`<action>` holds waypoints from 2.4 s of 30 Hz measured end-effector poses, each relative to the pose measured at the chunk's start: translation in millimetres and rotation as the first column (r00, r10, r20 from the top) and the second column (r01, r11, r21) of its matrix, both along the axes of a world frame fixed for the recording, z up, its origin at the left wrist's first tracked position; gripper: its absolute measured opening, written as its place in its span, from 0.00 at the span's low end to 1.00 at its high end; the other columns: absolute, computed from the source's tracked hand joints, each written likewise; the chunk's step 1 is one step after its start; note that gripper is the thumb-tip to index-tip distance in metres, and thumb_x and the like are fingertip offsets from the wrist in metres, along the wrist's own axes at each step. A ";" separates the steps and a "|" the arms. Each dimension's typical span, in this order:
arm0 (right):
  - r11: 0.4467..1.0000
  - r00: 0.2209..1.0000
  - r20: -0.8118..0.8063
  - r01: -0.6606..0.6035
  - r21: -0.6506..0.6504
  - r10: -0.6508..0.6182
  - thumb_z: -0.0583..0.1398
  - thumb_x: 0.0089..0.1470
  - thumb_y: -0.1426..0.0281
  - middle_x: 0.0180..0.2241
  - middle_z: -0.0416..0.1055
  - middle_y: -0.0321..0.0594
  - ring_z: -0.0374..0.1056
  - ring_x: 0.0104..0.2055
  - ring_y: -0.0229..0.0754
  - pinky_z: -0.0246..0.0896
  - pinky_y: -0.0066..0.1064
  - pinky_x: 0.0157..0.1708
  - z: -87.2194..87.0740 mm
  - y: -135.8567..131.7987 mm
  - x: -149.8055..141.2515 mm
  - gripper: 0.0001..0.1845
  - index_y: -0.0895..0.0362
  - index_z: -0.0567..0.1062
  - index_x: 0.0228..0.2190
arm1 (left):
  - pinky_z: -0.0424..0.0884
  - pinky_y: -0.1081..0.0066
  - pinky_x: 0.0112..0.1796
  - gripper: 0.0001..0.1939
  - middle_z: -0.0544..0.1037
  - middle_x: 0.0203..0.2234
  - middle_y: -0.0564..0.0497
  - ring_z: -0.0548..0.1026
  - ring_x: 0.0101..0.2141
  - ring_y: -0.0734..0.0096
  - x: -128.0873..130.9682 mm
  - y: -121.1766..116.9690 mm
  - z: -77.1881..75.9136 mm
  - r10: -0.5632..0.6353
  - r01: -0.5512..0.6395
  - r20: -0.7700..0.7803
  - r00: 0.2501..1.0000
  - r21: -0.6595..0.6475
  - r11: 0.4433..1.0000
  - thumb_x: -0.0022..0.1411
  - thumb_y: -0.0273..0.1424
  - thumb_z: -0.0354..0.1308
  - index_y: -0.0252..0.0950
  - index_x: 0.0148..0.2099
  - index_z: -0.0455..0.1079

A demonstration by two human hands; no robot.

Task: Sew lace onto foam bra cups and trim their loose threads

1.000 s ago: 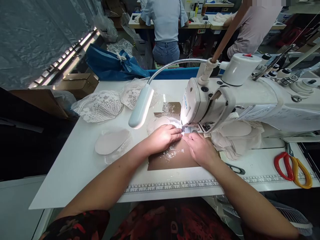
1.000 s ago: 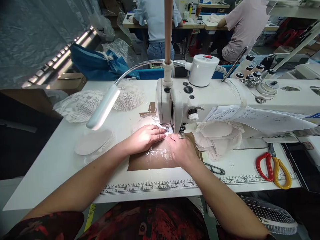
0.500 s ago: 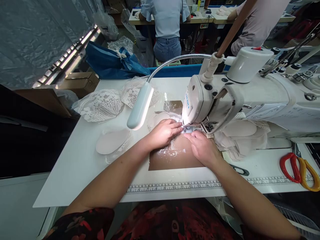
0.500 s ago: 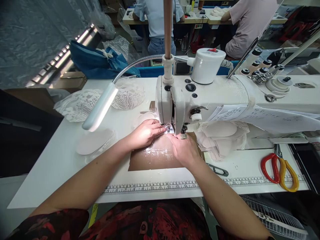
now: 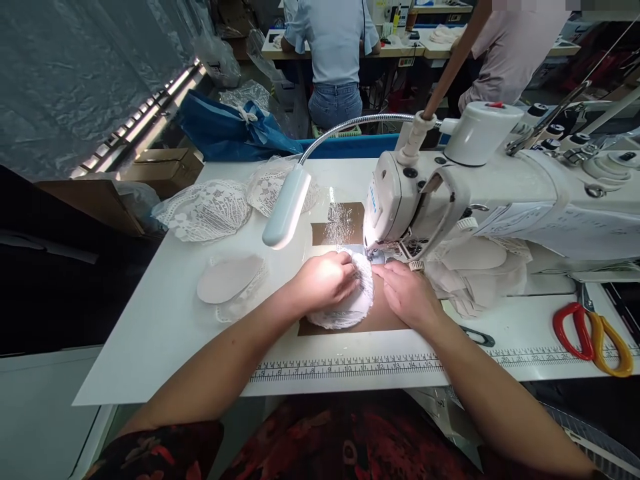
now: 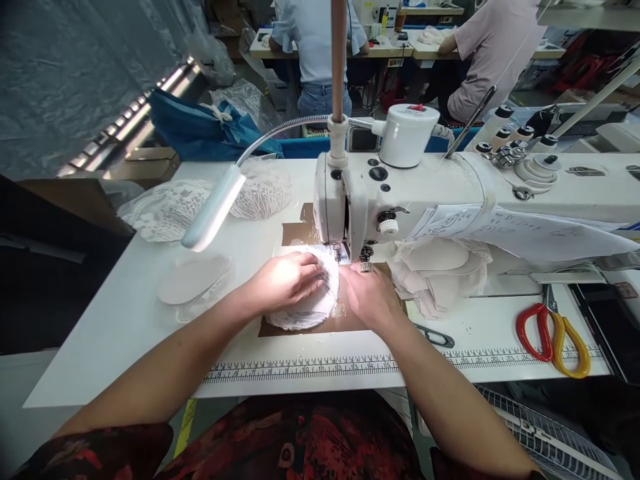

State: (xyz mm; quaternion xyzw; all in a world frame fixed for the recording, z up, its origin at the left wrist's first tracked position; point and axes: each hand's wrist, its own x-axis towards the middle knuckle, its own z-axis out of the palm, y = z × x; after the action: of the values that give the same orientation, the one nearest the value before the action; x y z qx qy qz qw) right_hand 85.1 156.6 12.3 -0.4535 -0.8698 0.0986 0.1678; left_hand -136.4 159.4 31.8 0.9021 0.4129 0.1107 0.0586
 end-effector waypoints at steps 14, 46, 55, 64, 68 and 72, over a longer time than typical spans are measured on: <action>0.999 0.999 -0.008 -0.041 -0.004 0.041 0.50 0.53 0.80 0.35 0.74 0.45 0.67 0.36 0.43 0.57 0.31 0.33 0.2 -3.5 2.4 0.21 0.59 0.79 0.42 | 0.69 0.66 0.37 0.16 0.75 0.37 0.43 0.73 0.35 0.64 4.3 -1.1 -5.6 -0.137 0.137 0.017 0.990 -0.054 0.989 0.68 0.37 0.50 0.31 0.37 0.72; 0.998 0.972 0.230 0.047 0.044 -0.056 0.51 0.59 0.75 0.36 0.75 0.45 0.67 0.36 0.45 0.53 0.32 0.32 -0.4 -1.6 -13.2 0.22 0.57 0.76 0.51 | 0.67 0.61 0.46 0.17 0.73 0.54 0.40 0.70 0.46 0.58 5.2 10.9 -14.9 -0.145 0.145 -0.011 0.989 0.044 0.988 0.68 0.29 0.50 0.29 0.55 0.70; 1.000 0.984 0.177 0.012 0.008 -0.014 0.51 0.56 0.78 0.37 0.74 0.44 0.65 0.33 0.42 0.52 0.31 0.29 -1.4 -2.3 -5.2 0.22 0.57 0.78 0.47 | 0.69 0.60 0.47 0.15 0.75 0.53 0.44 0.71 0.49 0.60 1.6 19.8 -27.3 -0.172 0.167 0.069 0.983 0.078 0.983 0.69 0.27 0.49 0.32 0.55 0.70; 0.998 0.980 0.198 0.010 0.057 -0.021 0.51 0.55 0.78 0.36 0.75 0.44 0.66 0.34 0.43 0.54 0.32 0.32 -0.8 -1.5 -7.6 0.23 0.58 0.77 0.49 | 0.69 0.59 0.45 0.18 0.75 0.52 0.42 0.71 0.46 0.59 2.5 19.8 -22.5 -0.130 0.120 0.114 0.985 0.090 0.989 0.70 0.32 0.48 0.30 0.54 0.71; 0.998 0.977 0.205 0.052 0.028 -0.057 0.51 0.57 0.77 0.38 0.76 0.45 0.68 0.37 0.44 0.55 0.32 0.32 -0.8 -0.2 -8.5 0.24 0.57 0.75 0.52 | 0.69 0.57 0.45 0.19 0.75 0.52 0.41 0.71 0.46 0.57 1.5 20.3 -19.0 -0.093 0.087 0.088 0.992 0.077 0.993 0.70 0.34 0.47 0.31 0.54 0.72; 0.996 0.986 0.148 0.089 -0.030 -0.083 0.50 0.58 0.77 0.41 0.77 0.44 0.69 0.39 0.44 0.58 0.32 0.34 0.1 0.1 -7.3 0.24 0.56 0.75 0.53 | 0.67 0.55 0.46 0.18 0.72 0.54 0.41 0.69 0.47 0.55 -1.3 15.8 -15.8 -0.095 0.092 0.042 0.995 0.068 0.993 0.69 0.36 0.48 0.34 0.55 0.71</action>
State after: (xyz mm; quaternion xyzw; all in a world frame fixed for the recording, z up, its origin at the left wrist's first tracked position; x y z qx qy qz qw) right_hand 77.8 156.7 12.5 -0.4997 -0.8573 0.0736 0.0993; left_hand -137.7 175.2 16.0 0.9192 0.3649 0.1417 0.0433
